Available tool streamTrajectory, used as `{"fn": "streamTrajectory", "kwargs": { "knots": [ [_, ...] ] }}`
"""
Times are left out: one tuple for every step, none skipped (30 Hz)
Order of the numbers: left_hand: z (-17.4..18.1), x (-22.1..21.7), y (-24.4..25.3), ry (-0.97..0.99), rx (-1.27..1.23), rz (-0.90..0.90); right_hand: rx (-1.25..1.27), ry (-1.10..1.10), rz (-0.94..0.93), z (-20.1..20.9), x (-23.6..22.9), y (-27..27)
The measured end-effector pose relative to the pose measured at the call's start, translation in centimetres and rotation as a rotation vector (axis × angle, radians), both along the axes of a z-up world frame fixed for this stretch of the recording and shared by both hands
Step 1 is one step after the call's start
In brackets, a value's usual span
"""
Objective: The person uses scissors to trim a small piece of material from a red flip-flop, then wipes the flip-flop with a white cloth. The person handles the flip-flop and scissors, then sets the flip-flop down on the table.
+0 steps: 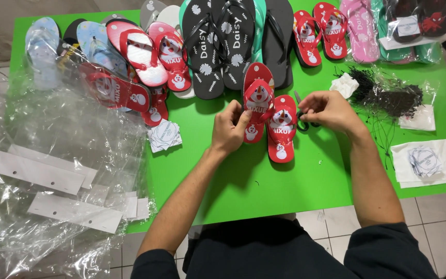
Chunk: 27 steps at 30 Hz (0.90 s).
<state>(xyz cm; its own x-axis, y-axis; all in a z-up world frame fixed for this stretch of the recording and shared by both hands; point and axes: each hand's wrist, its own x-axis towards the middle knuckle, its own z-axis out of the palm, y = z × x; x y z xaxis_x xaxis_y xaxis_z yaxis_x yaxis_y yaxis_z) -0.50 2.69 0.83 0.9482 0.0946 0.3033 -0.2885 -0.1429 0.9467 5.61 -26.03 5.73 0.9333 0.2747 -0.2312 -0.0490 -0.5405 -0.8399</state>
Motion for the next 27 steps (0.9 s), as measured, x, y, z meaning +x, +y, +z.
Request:
{"fn": "streamTrajectory", "kwargs": {
  "knots": [
    [0.0,0.0,0.1,-0.001,0.0,0.001,0.0,-0.001,0.001,-0.5,0.4,-0.3],
    [0.0,0.1,0.1,0.002,0.013,0.006,0.037,-0.113,-0.056,-1.0,0.8,-0.7],
    [-0.1,0.0,0.1,0.006,0.025,0.009,0.073,-0.224,-0.113,-1.6,1.1,-1.1],
    [0.0,0.0,0.2,0.007,0.025,0.01,0.073,-0.223,-0.112,-3.2,2.4,-2.7],
    [0.2,-0.1,0.2,0.026,0.048,0.019,-0.061,-0.504,-0.174,-4.8,3.7,-4.3],
    [0.3,-0.1,0.2,0.045,0.071,0.029,-0.197,-0.784,-0.228,-6.4,5.0,-6.0],
    [0.9,-0.3,0.3,0.045,0.071,0.028,-0.197,-0.784,-0.229,-4.8,4.2,-5.3],
    [1.4,-0.5,0.4,0.081,0.148,0.018,-0.374,-0.769,-0.26,-3.2,3.5,-4.6],
    [2.1,-0.6,0.3,0.114,0.226,0.006,-0.551,-0.751,-0.292,-1.6,2.8,-4.1],
    [2.1,-0.5,0.3,0.111,0.226,0.003,-0.551,-0.753,-0.296,-2.1,3.0,-4.4],
    [2.2,-0.6,0.3,0.139,0.257,0.012,-0.619,-0.663,-0.31,-2.7,3.3,-4.7],
    [2.3,-0.6,0.3,0.168,0.287,0.02,-0.685,-0.573,-0.322,-3.2,3.6,-5.1],
    [2.2,-0.5,0.3,0.169,0.287,0.02,-0.685,-0.572,-0.322,-3.7,3.9,-5.3],
    [2.1,-0.4,0.3,0.195,0.327,0.029,-0.694,-0.611,-0.34,-4.3,4.2,-5.5],
    [2.0,-0.4,0.3,0.222,0.366,0.036,-0.703,-0.649,-0.359,-4.9,4.5,-5.7],
    [1.9,-0.4,0.3,0.224,0.367,0.036,-0.703,-0.647,-0.359,-5.0,4.4,-5.8],
    [1.9,-0.3,0.4,0.236,0.425,0.044,-0.7,-0.723,-0.367,-5.2,4.5,-5.9],
    [1.9,-0.3,0.4,0.249,0.483,0.053,-0.697,-0.799,-0.374,-5.3,4.5,-6.0],
    [2.0,-0.3,0.6,0.249,0.483,0.053,-0.696,-0.798,-0.374,-5.0,4.3,-5.8],
    [2.1,-0.3,0.7,0.235,0.518,0.028,-0.612,-0.829,-0.359,-4.8,4.1,-5.6],
    [2.2,-0.3,0.8,0.22,0.551,0.0,-0.528,-0.858,-0.346,-4.4,4.0,-5.5],
    [2.5,-0.3,0.9,0.218,0.551,-0.001,-0.529,-0.859,-0.347,-4.0,3.9,-5.3],
    [2.7,-0.4,0.9,0.21,0.589,-0.018,-0.398,-0.899,-0.347,-3.6,3.7,-5.1],
    [2.9,-0.5,0.9,0.201,0.627,-0.036,-0.268,-0.938,-0.346,-3.2,3.5,-5.0],
    [3.1,-0.6,1.0,0.2,0.628,-0.036,-0.267,-0.938,-0.347,-3.0,3.2,-4.7],
    [3.3,-0.6,1.0,0.187,0.668,-0.041,-0.164,-0.949,-0.331,-2.7,2.8,-4.3],
    [3.5,-0.6,1.1,0.173,0.707,-0.044,-0.06,-0.96,-0.313,-2.5,2.5,-4.0]
  ]
}}
